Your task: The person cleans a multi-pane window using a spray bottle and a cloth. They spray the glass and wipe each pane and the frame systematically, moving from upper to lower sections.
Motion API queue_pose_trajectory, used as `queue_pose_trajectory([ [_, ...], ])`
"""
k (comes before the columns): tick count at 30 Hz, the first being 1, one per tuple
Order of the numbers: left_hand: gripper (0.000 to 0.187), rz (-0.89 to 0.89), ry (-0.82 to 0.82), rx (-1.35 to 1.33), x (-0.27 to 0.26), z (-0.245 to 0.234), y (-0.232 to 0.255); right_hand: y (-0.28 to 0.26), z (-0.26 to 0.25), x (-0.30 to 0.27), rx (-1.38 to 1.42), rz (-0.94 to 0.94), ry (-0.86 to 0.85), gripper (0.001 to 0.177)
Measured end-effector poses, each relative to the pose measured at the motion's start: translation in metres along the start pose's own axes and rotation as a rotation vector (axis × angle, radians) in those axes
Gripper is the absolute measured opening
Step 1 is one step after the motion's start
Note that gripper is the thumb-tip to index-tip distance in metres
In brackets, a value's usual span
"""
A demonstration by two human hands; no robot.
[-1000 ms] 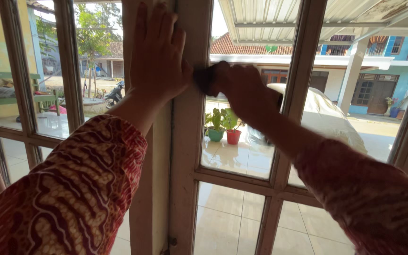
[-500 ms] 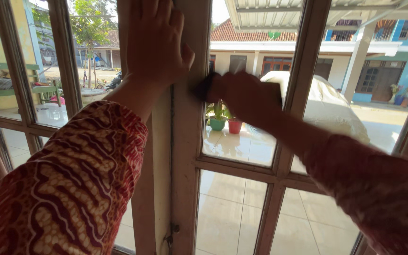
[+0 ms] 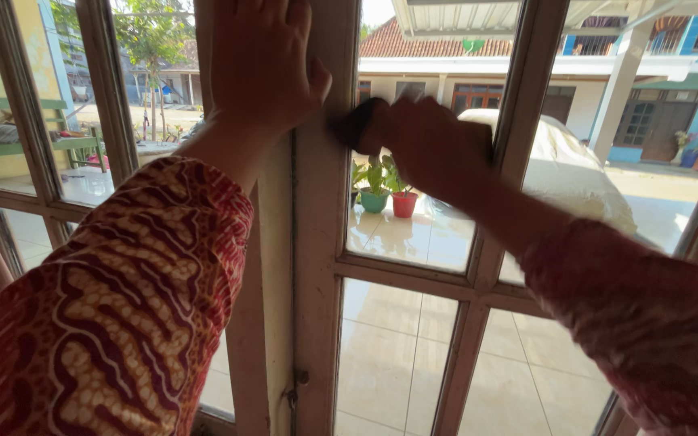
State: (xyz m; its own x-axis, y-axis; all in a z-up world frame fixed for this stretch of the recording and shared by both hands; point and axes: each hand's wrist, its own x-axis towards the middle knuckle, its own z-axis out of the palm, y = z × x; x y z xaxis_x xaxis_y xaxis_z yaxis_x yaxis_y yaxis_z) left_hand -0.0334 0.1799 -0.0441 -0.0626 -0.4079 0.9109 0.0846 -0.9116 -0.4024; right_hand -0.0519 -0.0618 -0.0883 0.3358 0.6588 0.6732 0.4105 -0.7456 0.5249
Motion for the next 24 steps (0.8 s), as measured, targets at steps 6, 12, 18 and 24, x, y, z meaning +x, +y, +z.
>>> queue_pose_trajectory([
  [6, 0.064, 0.019, 0.113, 0.057, 0.001, 0.001, 0.0, -0.039, 0.0, -0.021, 0.132, 0.182, -0.311, 0.034],
  [12, 0.047, -0.019, -0.033, -0.007, 0.0, -0.003, 0.001, -0.016, 0.016, -0.02, 0.119, -0.075, -0.146, 0.04],
  [18, 0.049, -0.017, -0.022, 0.013, 0.001, -0.008, 0.001, 0.002, -0.005, -0.018, 0.01, 0.124, 0.05, 0.014],
  [24, 0.051, -0.009, -0.023, 0.09, 0.0, -0.007, 0.002, -0.027, 0.017, -0.055, 0.255, -0.076, -0.292, 0.01],
])
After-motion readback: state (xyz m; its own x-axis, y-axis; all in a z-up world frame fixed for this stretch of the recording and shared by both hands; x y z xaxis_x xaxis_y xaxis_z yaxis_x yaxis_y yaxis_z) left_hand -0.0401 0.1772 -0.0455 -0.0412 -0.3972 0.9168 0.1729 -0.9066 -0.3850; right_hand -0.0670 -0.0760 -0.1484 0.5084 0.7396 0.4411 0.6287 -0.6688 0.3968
